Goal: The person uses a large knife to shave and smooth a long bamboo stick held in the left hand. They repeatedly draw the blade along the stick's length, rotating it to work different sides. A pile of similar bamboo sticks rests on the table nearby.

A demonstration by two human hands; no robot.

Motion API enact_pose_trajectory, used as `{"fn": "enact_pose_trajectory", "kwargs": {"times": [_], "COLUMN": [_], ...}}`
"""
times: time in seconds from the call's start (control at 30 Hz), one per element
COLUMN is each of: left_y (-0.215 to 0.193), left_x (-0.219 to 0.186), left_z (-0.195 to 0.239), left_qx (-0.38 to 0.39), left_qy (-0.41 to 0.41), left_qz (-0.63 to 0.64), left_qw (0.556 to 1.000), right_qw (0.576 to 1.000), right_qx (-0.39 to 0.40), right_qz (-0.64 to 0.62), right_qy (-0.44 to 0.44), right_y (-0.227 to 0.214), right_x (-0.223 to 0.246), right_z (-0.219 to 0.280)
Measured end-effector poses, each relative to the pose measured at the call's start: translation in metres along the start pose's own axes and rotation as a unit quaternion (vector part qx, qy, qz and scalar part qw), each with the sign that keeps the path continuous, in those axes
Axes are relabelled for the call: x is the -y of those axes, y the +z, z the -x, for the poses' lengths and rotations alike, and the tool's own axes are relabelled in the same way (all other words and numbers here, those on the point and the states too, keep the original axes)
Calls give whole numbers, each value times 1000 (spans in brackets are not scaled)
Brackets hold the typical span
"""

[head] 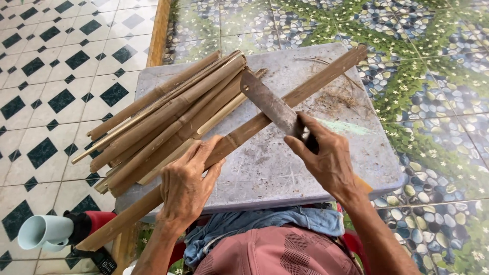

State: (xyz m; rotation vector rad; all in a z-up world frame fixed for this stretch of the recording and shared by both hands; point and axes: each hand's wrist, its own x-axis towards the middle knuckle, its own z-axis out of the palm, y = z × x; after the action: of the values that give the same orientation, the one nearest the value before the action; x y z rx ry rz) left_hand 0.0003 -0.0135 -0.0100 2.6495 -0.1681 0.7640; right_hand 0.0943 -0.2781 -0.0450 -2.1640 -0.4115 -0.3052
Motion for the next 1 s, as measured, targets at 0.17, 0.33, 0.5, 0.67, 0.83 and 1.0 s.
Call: {"fn": "enact_pose_trajectory", "kwargs": {"times": [0.17, 0.33, 0.5, 0.67, 0.83, 1.0], "left_y": [-4, 3, 0, 4, 7, 4], "left_x": [-2, -1, -1, -3, -3, -8], "left_z": [1, 3, 5, 6, 7, 7], "left_qx": [-8, -8, 28, 36, 25, 21], "left_qy": [17, 27, 40, 38, 44, 49], "left_qz": [-32, -46, -28, -21, -32, -39], "left_qw": [999, 999, 998, 998, 998, 998], "right_qw": [999, 999, 998, 1000, 999, 1000], "right_qx": [-27, 12, -6, 24, 19, -5], "right_qz": [14, 7, 24, 2, 24, 22], "right_qy": [29, 38, 49, 7, 9, -4], "right_y": [-17, 3, -16, 0, -1, -9], "right_x": [2, 7, -14, -8, -6, -9], "right_z": [-4, -4, -12, -5, -4, -6]}}
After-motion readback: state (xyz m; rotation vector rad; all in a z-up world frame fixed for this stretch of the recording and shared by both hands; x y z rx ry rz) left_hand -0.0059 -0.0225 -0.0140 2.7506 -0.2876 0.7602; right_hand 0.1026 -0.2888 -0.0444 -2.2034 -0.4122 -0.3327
